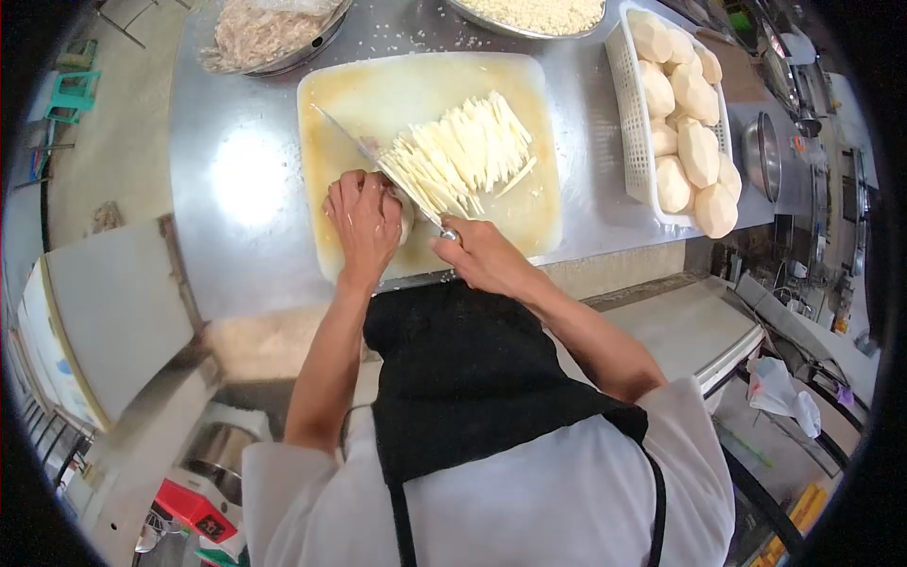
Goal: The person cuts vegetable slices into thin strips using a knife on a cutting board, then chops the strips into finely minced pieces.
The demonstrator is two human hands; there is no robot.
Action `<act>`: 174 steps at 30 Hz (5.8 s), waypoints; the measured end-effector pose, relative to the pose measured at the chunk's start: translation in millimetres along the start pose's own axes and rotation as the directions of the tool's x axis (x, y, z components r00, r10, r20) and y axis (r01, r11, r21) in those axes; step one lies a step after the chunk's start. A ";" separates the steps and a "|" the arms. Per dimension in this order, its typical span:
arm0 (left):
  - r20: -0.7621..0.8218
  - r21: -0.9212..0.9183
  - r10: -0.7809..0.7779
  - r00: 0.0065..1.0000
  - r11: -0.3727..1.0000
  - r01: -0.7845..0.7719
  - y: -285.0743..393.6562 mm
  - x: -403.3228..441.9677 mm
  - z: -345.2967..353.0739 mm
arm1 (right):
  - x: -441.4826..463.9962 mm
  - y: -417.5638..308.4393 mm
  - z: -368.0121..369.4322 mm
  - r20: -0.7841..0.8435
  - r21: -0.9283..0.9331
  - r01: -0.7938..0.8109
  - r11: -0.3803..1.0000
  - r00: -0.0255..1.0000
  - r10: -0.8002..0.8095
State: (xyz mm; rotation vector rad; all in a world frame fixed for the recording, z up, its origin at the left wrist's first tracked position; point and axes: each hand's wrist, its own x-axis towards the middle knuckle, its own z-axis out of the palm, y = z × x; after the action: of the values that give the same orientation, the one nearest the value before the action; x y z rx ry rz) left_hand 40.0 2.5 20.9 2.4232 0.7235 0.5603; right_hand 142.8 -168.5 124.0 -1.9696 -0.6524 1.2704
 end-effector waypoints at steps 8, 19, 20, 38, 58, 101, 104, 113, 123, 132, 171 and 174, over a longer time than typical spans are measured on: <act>-0.038 -0.057 0.000 0.999 0.998 -0.002 1.1 -2.9 1.4 | 4.0 6.3 3.1 0.017 0.042 0.040 0.998 0.999 -0.041; -0.093 -0.046 0.107 0.990 0.993 -0.111 1.2 -16.9 -2.6 | -12.0 -16.4 -1.3 -0.015 -0.021 -0.033 0.999 0.999 0.033; -0.091 -0.039 0.108 0.990 0.993 -0.112 1.2 -17.6 -3.0 | -14.1 -16.0 0.6 -0.024 -0.029 -0.012 1.000 1.000 0.011; -0.157 -0.050 0.098 0.983 0.993 -0.107 3.2 -12.0 1.7 | -6.4 -19.9 2.0 -0.016 -0.016 0.009 1.000 1.000 -0.009; -0.149 -0.048 0.076 0.986 0.995 -0.084 -2.4 -21.9 6.6 | -12.4 -8.3 18.5 -0.094 -0.028 0.112 0.993 0.989 -0.114; 0.115 0.007 0.046 0.992 0.999 -0.048 11.9 -31.1 -38.4 | -1.2 3.2 11.4 0.036 0.105 -0.126 0.986 0.992 0.123; 0.183 0.050 0.030 0.983 0.998 -0.040 13.1 -26.0 -43.7 | -24.3 -10.2 10.6 0.007 0.028 -0.046 0.999 0.999 0.046; 0.184 0.066 0.042 0.982 0.996 -0.055 10.8 -27.0 -42.3 | -4.4 6.7 28.2 -0.047 -0.012 0.036 0.999 0.998 -0.037; 0.191 0.041 0.043 0.981 0.998 -0.051 1.6 -26.8 -39.3 | -3.5 -5.6 36.1 -0.074 -0.069 0.046 0.997 0.996 -0.051; 0.172 -0.028 0.032 0.985 0.999 -0.027 -0.4 -25.0 -39.6 | -8.1 -2.5 43.4 -0.090 -0.052 0.005 0.999 0.996 -0.010; 0.198 -0.292 0.132 0.971 0.954 -0.070 -14.5 -32.6 -39.8 | -2.2 18.8 31.6 -0.198 -0.069 0.094 0.993 0.975 -0.106; 0.170 -0.285 0.112 0.979 0.957 -0.060 -9.9 -31.2 -41.1 | -2.4 5.7 24.6 -0.136 -0.110 0.001 0.994 0.991 -0.016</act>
State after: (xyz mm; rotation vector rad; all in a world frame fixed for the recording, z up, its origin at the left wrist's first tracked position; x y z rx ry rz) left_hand -9.0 6.4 39.2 2.2138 0.4307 0.4311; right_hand 119.5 -167.0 114.0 -2.1199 -0.6740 1.1034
